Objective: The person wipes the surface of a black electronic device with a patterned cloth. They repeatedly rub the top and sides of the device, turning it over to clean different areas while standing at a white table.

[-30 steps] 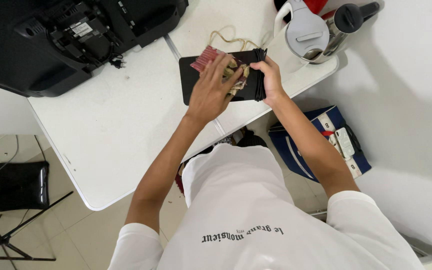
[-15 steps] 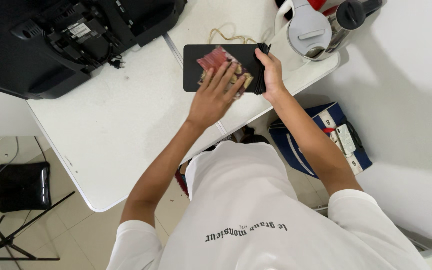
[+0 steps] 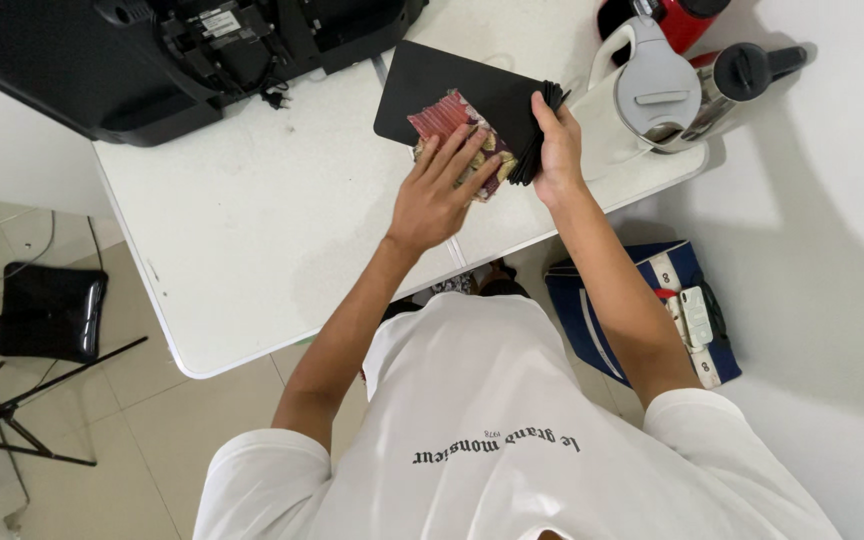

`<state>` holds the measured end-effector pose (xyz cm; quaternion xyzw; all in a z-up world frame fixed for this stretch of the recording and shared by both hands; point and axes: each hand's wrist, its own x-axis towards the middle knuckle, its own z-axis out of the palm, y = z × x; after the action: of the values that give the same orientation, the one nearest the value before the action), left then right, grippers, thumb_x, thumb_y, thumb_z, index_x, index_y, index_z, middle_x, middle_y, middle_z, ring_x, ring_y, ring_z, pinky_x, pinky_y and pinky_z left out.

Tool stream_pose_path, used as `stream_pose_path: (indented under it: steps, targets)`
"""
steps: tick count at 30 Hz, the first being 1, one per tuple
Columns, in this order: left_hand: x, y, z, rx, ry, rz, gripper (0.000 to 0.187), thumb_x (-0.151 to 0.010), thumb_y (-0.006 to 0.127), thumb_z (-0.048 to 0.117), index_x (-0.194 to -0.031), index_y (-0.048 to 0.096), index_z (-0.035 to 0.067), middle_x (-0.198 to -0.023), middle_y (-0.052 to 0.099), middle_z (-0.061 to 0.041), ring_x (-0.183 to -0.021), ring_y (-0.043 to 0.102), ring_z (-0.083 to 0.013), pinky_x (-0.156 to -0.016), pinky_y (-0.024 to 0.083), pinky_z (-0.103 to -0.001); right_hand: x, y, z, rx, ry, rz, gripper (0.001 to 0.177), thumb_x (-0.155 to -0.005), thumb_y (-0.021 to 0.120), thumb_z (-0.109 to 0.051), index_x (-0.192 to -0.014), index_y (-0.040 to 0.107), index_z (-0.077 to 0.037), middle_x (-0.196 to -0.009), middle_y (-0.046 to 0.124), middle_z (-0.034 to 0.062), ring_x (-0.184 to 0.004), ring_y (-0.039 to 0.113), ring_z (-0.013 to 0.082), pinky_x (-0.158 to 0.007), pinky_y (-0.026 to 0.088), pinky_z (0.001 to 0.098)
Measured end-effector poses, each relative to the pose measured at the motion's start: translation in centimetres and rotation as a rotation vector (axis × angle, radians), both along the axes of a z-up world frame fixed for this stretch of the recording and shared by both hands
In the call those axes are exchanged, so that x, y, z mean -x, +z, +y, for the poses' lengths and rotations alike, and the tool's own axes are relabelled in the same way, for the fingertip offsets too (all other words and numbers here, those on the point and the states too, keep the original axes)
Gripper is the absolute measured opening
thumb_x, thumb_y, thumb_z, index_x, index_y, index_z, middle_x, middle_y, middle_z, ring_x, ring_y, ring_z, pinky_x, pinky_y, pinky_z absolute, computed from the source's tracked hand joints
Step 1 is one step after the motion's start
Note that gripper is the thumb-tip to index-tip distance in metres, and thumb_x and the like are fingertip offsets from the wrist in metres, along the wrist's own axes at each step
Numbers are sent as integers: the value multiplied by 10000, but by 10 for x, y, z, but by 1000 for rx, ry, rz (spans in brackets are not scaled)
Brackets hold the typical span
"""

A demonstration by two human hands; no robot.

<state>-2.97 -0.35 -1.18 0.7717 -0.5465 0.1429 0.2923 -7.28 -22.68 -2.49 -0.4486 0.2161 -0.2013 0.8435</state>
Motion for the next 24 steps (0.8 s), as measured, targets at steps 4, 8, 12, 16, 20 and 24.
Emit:
stream_pose_path:
  steps: [4, 8, 12, 16, 20, 24]
  targets:
    - [-32, -29, 22, 20, 188, -119, 592, -940, 707, 56, -1502, 584, 193, -1613, 469, -67, -1531, 380, -271, -1285, 287, -501, 9, -8, 7, -40, -16, 37, 410, -998, 679, -257, -1288, 602, 22, -1219, 685, 110, -1097, 675, 198, -964, 564, 342]
    - [-22, -46, 17, -12, 302, -132, 629, -921, 652, -40, -1515, 549, 139, -1603, 496, -47, -1534, 396, -247, -1290, 288, -500, 10, -21, 13, -143, -41, 45, 410, -993, 663, -247, -1297, 604, 22, -1229, 684, 113, -1110, 673, 211, -968, 557, 355]
    - [17, -40, 5, 11, 111, -23, 614, -915, 628, -77, -1513, 540, 33, -1607, 496, -102, -1541, 380, -298, -1296, 285, -504, 11, -35, 17, -230, -27, 6, 404, -1004, 644, -245, -1306, 595, 18, -1234, 680, 118, -1111, 669, 228, -957, 556, 369]
    - [-3, -33, 15, 31, 248, -85, 635, -878, 641, -84, -1474, 595, 129, -1588, 508, -54, -1522, 391, -247, -1280, 263, -540, 18, -39, 15, -242, -14, 16, 415, -1018, 640, -249, -1340, 564, 1, -1256, 666, 114, -1121, 661, 231, -957, 556, 381]
    - [-18, -35, 21, 73, 390, -28, 589, -897, 642, -85, -1440, 629, 142, -1586, 504, -42, -1530, 386, -263, -1291, 251, -538, 21, -34, 19, -230, -41, 23, 439, -1005, 634, -261, -1359, 548, -14, -1301, 655, 114, -1168, 657, 233, -983, 564, 387]
    - [11, -39, 1, 101, 258, -95, 571, -933, 625, -102, -1419, 657, 195, -1585, 513, -6, -1539, 383, -233, -1312, 243, -522, 14, -36, 26, -280, -56, -61, 441, -1023, 626, -275, -1370, 543, -16, -1317, 637, 122, -1189, 634, 249, -997, 555, 392]
